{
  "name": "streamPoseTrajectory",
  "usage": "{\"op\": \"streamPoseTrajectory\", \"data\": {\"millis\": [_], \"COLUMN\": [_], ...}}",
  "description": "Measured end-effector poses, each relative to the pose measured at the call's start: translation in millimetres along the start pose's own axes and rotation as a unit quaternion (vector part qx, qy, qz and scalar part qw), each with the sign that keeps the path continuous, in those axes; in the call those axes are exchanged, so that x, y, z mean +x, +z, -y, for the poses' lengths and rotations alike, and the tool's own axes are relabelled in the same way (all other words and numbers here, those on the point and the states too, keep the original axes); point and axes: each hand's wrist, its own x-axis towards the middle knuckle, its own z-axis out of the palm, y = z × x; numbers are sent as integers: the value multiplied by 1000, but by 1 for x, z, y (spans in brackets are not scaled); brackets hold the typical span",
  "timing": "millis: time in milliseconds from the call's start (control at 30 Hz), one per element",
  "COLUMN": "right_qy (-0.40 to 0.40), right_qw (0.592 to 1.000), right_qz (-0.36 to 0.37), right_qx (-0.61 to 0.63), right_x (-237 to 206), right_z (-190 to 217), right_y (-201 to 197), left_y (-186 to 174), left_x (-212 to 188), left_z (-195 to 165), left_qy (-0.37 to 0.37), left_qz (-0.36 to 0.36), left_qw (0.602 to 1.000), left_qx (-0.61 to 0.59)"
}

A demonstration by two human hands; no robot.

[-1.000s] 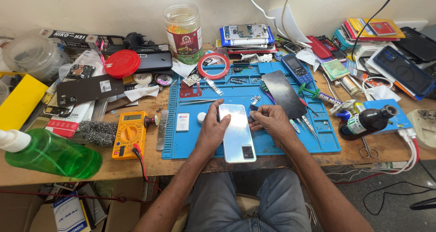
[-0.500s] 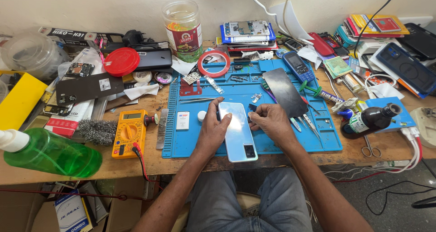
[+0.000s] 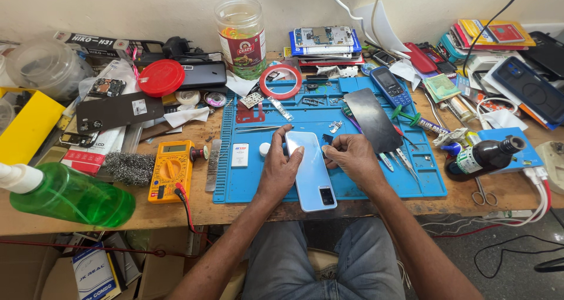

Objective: The person handles a smartphone and a feature phone on a cluttered workbench. They press buttons on the feature phone, then use a metal scraper to remove a protective film from the smartphone's back cover. Finally, they apply a liquid from a small bottle onto the smartphone's back and wipe it with a cloth.

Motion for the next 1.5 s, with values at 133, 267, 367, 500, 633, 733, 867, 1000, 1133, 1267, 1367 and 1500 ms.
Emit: {"op": "streamPoseTrajectory", "data": {"millis": [133, 267, 367, 500, 633, 733, 867, 1000, 1133, 1267, 1367, 1500], "right_qy": [15, 27, 16, -12, -21, -14, -6, -4, -14, -13, -21, -13], "right_qw": [999, 994, 996, 993, 993, 995, 996, 998, 999, 998, 999, 1000], "right_qz": [2, -3, -8, -26, -16, -7, 8, 12, 14, 20, 17, 7], "right_qx": [49, 108, 88, 117, 115, 98, 85, 66, 51, 50, 19, -14], "right_x": [4, 7, 9, 5, 2, 2, 2, 2, 3, 3, 2, 0], "right_z": [-8, -13, -12, -11, -11, -10, -9, -8, -9, -7, -3, 2], "right_y": [-2, -2, 0, 5, 6, 3, 1, 0, -1, -1, 0, 1], "left_y": [1, 1, 0, 0, 0, 1, 1, 0, 0, 0, 0, 0], "left_x": [0, -1, 0, 1, 1, 0, -1, -1, 0, 0, 0, 1], "left_z": [2, 1, -1, -2, -1, -1, -4, -4, -1, 1, 2, 3], "left_qy": [7, 38, 40, 11, 31, 25, 2, 20, 23, 35, 32, 45], "left_qz": [1, 3, -1, -8, -29, -29, -26, -24, -22, -26, -21, -25], "left_qw": [1000, 999, 999, 1000, 999, 999, 999, 999, 999, 998, 999, 998], "left_qx": [-16, -24, -17, -8, 20, 26, 38, 39, 38, 52, 37, 37]}}
